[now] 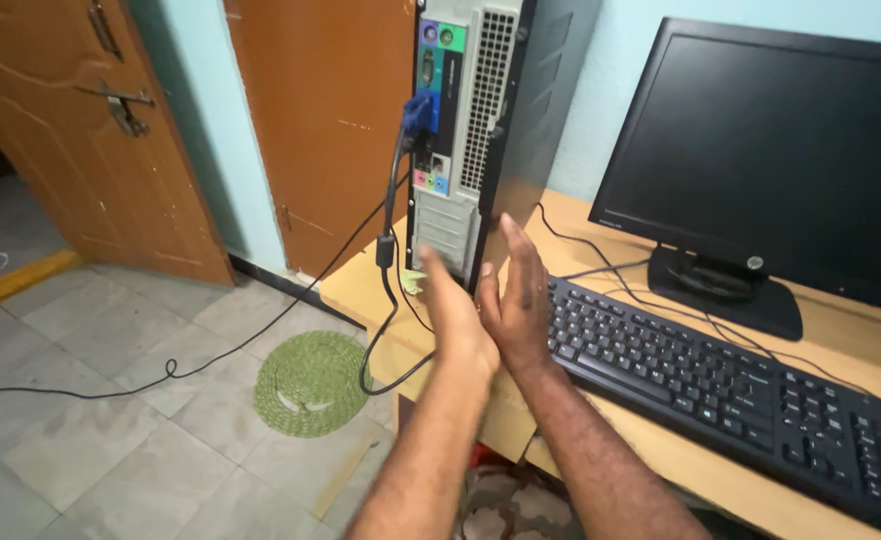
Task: The person cleans a computer monitor, the back of a computer tower, and a keyboard using a yellow cloth. They wipe the screen, the rear ports of the tower, and the keys of the keyboard in a systematic manner.
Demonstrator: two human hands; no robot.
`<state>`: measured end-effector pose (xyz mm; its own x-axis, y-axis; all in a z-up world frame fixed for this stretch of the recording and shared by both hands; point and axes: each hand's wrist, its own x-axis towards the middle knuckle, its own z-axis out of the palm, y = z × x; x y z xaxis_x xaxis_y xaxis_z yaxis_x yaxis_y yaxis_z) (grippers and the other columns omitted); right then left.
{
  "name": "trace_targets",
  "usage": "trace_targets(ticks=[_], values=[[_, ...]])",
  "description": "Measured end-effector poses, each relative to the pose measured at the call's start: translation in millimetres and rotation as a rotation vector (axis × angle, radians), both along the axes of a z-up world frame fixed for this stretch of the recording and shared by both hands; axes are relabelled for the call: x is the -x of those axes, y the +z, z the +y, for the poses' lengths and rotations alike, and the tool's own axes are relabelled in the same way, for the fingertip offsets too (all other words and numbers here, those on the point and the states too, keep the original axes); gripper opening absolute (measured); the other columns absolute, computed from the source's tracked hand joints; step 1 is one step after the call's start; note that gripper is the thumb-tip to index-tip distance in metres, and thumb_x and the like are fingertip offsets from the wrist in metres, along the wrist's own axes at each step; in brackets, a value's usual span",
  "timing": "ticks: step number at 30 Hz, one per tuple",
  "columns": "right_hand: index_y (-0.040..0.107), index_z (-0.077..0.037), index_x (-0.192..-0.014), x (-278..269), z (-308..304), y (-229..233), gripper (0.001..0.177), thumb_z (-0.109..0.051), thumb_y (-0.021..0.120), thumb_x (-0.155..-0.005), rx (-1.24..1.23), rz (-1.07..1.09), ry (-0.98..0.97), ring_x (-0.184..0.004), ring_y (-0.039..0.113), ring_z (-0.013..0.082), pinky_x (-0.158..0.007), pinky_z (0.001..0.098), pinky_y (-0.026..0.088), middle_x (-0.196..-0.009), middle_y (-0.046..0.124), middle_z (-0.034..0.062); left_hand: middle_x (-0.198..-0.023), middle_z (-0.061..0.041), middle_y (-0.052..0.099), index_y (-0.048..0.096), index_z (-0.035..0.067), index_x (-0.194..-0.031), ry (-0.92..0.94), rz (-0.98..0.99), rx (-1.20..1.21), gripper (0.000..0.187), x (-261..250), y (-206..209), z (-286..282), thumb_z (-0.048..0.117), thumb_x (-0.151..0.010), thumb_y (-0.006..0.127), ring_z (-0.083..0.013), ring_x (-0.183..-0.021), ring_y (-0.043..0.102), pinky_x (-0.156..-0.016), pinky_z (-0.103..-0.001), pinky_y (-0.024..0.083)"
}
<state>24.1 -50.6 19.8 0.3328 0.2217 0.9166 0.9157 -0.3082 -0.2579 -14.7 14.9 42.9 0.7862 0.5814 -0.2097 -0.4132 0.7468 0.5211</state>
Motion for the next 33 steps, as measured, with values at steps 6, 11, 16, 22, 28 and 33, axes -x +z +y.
trace_targets(ticks=[6,11,16,22,28,33], values=[[0.06,-0.007,-0.132,12,-2,5,0.042,-0.019,0.073,-0.094,0.106,-0.072,-0.056,-0.119,0.057,0.0318,-0.104,0.0467,0.043,-0.124,0.061,0.013,-0.163,-0.012,0.034,0.03,0.005,-0.159,0.158,0.004,-0.558,0.077,25,-28,-20,0.056,-0.101,0.036,-0.0241,-0.151,0.033,-0.121,-0.036,0.026],[0.069,-0.013,-0.124,19,-3,6,0.037,-0.025,0.071,-0.089,0.571,-0.366,-0.053,-0.131,0.053,0.0207,-0.111,0.0458,0.027,-0.132,0.064,0.0015,-0.165,-0.018,0.036,0.03,0.002,-0.158,0.222,-0.096,-0.494,0.077,31,-36,-7,0.055,-0.103,0.035,-0.0286,-0.152,0.036,-0.121,-0.037,0.029],[0.07,-0.026,-0.13,0,2,29,0.053,-0.035,0.07,-0.078,0.977,-0.562,-0.178,-0.15,0.035,0.0148,-0.124,0.0493,0.005,-0.144,0.06,-0.0071,-0.168,-0.014,0.025,0.017,0.009,-0.163,0.137,-0.047,-0.424,0.078,39,-43,-7,0.047,-0.1,0.043,-0.0298,-0.151,0.033,-0.113,-0.043,0.037],[0.062,-0.027,-0.14,-5,8,51,0.058,-0.034,0.068,-0.082,1.156,-1.024,-0.349,-0.154,0.023,0.0143,-0.125,0.0478,-0.007,-0.156,0.05,-0.0063,-0.166,-0.033,0.024,0.024,-0.008,-0.157,0.421,0.107,-1.245,0.072,70,-68,-34,0.019,-0.099,0.057,-0.0457,-0.155,0.026,-0.123,-0.05,0.027],[0.049,-0.007,-0.153,10,1,33,0.059,-0.041,0.055,-0.105,1.598,-0.851,-0.229,-0.16,0.014,0.0303,-0.131,0.0543,-0.008,-0.164,0.036,0.0133,-0.166,-0.032,0.027,0.031,-0.007,-0.157,0.53,0.154,-1.51,0.066,64,-70,-15,0.023,-0.103,0.053,-0.0467,-0.158,0.024,-0.128,-0.055,0.022],[0.022,-0.016,-0.162,21,8,46,0.085,-0.056,0.047,-0.091,1.616,-1.026,-0.435,-0.155,0.004,0.026,-0.121,0.0512,-0.008,-0.17,0.016,0.008,-0.167,-0.034,0.021,0.024,-0.009,-0.158,0.65,0.231,-1.601,0.075,50,-85,-9,0.04,-0.106,0.047,-0.047,-0.158,0.016,-0.127,-0.057,0.013]])
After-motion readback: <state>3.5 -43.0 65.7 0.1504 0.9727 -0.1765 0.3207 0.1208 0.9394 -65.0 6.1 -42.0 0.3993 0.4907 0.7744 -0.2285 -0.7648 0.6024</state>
